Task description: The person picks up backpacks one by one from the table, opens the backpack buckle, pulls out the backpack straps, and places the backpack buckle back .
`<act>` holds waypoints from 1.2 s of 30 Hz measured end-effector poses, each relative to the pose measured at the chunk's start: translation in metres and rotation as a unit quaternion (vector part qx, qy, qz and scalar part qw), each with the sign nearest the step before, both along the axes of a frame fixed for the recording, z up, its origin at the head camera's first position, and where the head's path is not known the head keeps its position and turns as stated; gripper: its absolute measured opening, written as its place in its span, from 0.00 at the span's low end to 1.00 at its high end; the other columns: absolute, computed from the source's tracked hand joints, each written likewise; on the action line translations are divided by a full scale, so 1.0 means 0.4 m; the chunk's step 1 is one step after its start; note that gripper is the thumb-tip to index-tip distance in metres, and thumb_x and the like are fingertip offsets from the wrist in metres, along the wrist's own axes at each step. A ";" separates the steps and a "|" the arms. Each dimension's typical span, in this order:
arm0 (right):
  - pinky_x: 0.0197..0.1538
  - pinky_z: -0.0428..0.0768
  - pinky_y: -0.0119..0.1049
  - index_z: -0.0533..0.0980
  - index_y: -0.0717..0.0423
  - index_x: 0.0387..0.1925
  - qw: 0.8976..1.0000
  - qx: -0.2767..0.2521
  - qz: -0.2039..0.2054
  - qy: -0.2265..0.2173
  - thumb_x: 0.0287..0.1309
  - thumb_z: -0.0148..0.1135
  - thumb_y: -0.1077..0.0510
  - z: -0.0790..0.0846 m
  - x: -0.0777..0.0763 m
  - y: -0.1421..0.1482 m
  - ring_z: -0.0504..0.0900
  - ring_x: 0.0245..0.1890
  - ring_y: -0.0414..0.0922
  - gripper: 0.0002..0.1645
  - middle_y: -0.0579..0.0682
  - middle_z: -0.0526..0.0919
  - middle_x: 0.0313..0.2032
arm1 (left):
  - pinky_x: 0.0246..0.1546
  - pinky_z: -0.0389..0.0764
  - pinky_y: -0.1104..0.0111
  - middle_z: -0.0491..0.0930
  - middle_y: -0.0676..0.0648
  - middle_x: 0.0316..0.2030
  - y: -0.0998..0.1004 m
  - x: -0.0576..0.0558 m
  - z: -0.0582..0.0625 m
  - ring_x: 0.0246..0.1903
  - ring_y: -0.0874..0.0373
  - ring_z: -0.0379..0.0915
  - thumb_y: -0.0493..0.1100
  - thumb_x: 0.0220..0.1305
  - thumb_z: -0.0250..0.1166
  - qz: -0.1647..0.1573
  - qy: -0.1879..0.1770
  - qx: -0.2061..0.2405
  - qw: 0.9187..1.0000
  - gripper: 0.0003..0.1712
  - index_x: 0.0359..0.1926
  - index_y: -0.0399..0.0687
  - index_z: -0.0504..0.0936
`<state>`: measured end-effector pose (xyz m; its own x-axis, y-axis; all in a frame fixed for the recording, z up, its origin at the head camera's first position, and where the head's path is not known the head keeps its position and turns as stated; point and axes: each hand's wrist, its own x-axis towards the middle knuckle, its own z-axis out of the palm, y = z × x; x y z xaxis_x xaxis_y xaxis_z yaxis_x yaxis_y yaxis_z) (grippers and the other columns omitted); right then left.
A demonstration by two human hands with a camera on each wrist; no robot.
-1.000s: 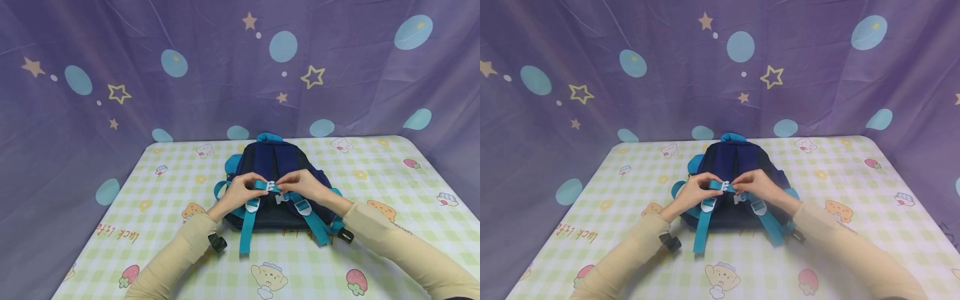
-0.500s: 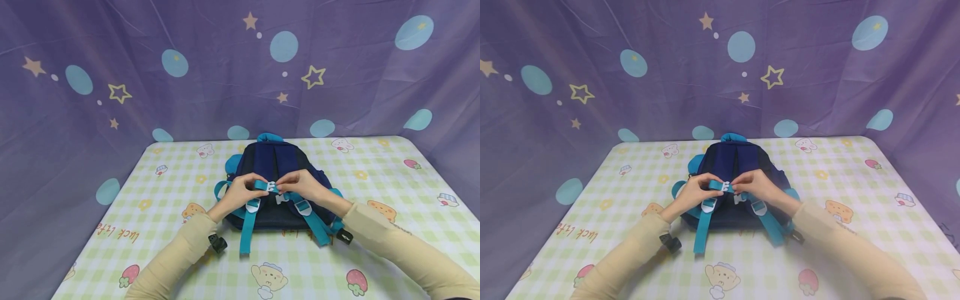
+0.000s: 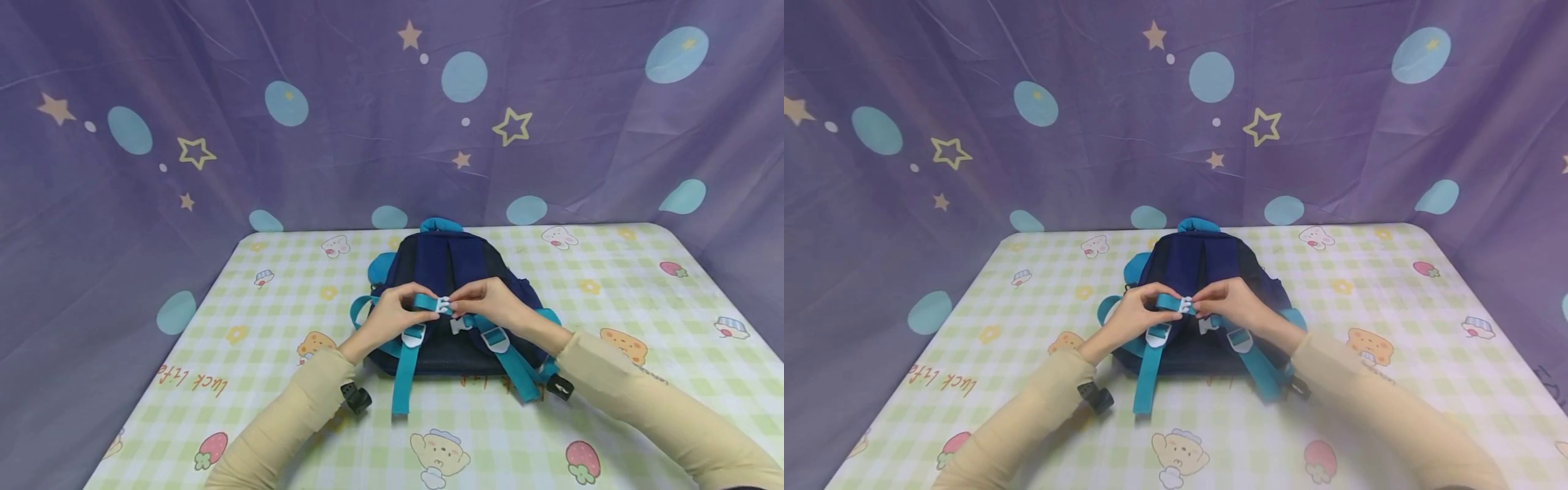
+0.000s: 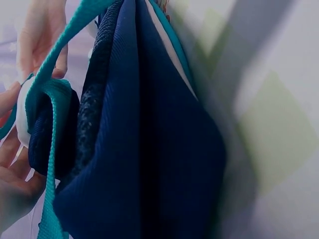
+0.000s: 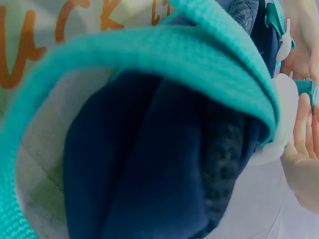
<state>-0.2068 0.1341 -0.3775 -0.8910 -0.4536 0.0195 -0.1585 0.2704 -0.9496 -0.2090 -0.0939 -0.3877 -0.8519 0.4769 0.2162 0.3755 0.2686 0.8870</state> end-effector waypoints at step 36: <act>0.50 0.81 0.48 0.78 0.73 0.49 1.000 -0.014 -0.019 -0.004 0.68 0.58 0.60 0.007 0.001 0.006 0.86 0.40 0.54 0.18 0.60 0.86 0.39 | 0.34 0.79 0.71 0.83 0.42 0.39 0.011 0.002 -0.001 0.31 0.61 0.78 0.36 0.56 0.73 0.017 0.005 -0.001 1.000 0.15 0.45 0.39 0.83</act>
<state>-0.2065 0.1364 -0.3748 -0.9080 -0.4182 0.0249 -0.1411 0.2494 -0.9581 -0.2082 -0.0895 -0.3881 -0.8654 0.4482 0.2242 0.3750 0.2824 0.8830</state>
